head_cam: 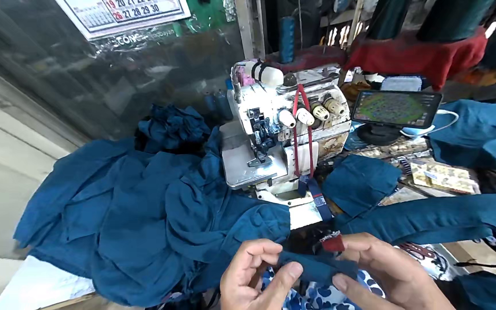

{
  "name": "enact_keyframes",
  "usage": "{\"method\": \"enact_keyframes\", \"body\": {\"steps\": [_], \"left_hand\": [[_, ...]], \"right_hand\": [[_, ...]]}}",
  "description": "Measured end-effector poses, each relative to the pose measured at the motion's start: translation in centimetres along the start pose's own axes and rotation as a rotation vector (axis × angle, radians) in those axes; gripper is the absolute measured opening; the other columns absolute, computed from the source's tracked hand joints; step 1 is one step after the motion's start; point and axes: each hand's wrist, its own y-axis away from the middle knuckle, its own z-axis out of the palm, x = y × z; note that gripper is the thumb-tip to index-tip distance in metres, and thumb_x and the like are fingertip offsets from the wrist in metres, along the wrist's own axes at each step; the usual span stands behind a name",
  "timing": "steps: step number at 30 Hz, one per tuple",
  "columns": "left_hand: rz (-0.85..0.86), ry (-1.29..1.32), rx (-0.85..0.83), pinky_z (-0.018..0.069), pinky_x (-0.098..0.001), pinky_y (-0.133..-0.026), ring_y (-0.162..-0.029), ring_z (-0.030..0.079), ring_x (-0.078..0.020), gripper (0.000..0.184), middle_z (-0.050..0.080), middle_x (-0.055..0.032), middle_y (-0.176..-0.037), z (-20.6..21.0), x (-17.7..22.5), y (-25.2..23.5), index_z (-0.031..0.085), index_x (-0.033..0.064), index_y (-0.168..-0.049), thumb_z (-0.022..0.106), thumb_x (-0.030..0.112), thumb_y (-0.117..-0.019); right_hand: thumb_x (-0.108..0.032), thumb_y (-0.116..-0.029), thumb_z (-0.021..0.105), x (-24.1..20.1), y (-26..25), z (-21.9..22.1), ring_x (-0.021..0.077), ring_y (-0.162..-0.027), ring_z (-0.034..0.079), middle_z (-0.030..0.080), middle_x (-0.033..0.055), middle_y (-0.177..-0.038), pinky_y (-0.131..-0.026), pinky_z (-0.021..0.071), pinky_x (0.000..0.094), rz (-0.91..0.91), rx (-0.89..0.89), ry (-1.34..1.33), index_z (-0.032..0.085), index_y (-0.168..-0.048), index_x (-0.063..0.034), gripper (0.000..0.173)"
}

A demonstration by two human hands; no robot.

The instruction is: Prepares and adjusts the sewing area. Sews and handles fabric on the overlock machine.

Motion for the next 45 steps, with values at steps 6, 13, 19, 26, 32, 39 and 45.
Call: {"method": "enact_keyframes", "body": {"steps": [6,13,19,26,32,39,45], "left_hand": [[0.089,-0.147,0.017,0.0626,-0.0276,-0.064,-0.071,0.070,-0.0144,0.020,0.074,-0.0091,-0.089,0.0,-0.6,-0.9,0.071,-0.0046,-0.109,0.075,0.001,-0.0901],[0.134,-0.266,-0.040,0.0664,-0.0342,-0.081,-0.090,0.076,-0.0195,0.023,0.076,-0.0110,-0.105,-0.6,-0.6,-0.3,0.072,-0.0047,-0.114,0.073,0.000,-0.0915],[0.142,-0.248,0.025,0.0641,-0.0330,-0.082,-0.092,0.074,-0.0192,0.020,0.076,-0.0091,-0.100,-0.6,-0.5,-0.6,0.076,0.0022,-0.104,0.082,0.009,-0.0859],[0.195,-0.331,-0.019,0.0634,-0.0272,-0.077,-0.085,0.073,-0.0138,0.015,0.076,-0.0086,-0.099,-0.6,-0.4,-1.3,0.076,-0.0016,-0.108,0.071,0.005,-0.0949],[0.118,-0.204,-0.062,0.0674,-0.0380,-0.080,-0.093,0.077,-0.0273,0.020,0.077,-0.0168,-0.106,-0.7,-0.4,-1.4,0.072,-0.0072,-0.111,0.072,-0.003,-0.0913],[0.136,-0.176,0.070,0.0650,-0.0346,-0.081,-0.087,0.075,-0.0222,0.022,0.075,-0.0115,-0.095,-1.3,-0.2,-1.9,0.074,0.0003,-0.102,0.083,0.001,-0.0815],[0.112,-0.133,0.014,0.0665,-0.0369,-0.081,-0.090,0.076,-0.0235,0.021,0.075,-0.0144,-0.100,-2.1,0.4,-1.8,0.069,-0.0054,-0.107,0.077,0.000,-0.0886]], "right_hand": [[-0.017,-0.0956,0.074,-0.8,0.6,0.0,0.0111,-0.063,0.068,0.075,0.0012,-0.088,-0.052,0.0595,0.0285,0.153,-0.003,0.120,0.067,-0.133,-0.0093,0.039],[-0.026,-0.0938,0.076,-0.7,0.7,0.6,0.0097,-0.070,0.073,0.076,-0.0035,-0.092,-0.060,0.0653,0.0299,0.336,-0.023,0.201,0.073,-0.120,-0.0134,0.029],[-0.030,-0.0972,0.072,-0.9,0.5,0.4,0.0107,-0.072,0.071,0.072,-0.0002,-0.096,-0.059,0.0618,0.0295,0.379,-0.037,0.163,0.072,-0.106,-0.0139,0.018],[-0.016,-0.0927,0.077,-0.7,0.3,0.5,0.0151,-0.064,0.070,0.073,0.0020,-0.095,-0.049,0.0601,0.0316,0.329,-0.023,-0.017,0.063,-0.116,-0.0116,0.028],[-0.016,-0.0943,0.075,-0.1,0.2,0.6,0.0129,-0.069,0.072,0.075,-0.0027,-0.095,-0.056,0.0645,0.0316,0.316,-0.035,0.039,0.065,-0.130,-0.0169,0.037],[-0.023,-0.0948,0.075,-1.7,0.0,1.0,0.0098,-0.067,0.068,0.075,-0.0022,-0.099,-0.053,0.0593,0.0268,0.294,0.009,0.095,0.067,-0.128,-0.0141,0.036],[-0.022,-0.0933,0.076,-0.5,-0.4,1.5,0.0090,-0.066,0.068,0.075,-0.0019,-0.097,-0.054,0.0600,0.0269,0.289,-0.018,0.127,0.072,-0.119,-0.0154,0.027]]}}
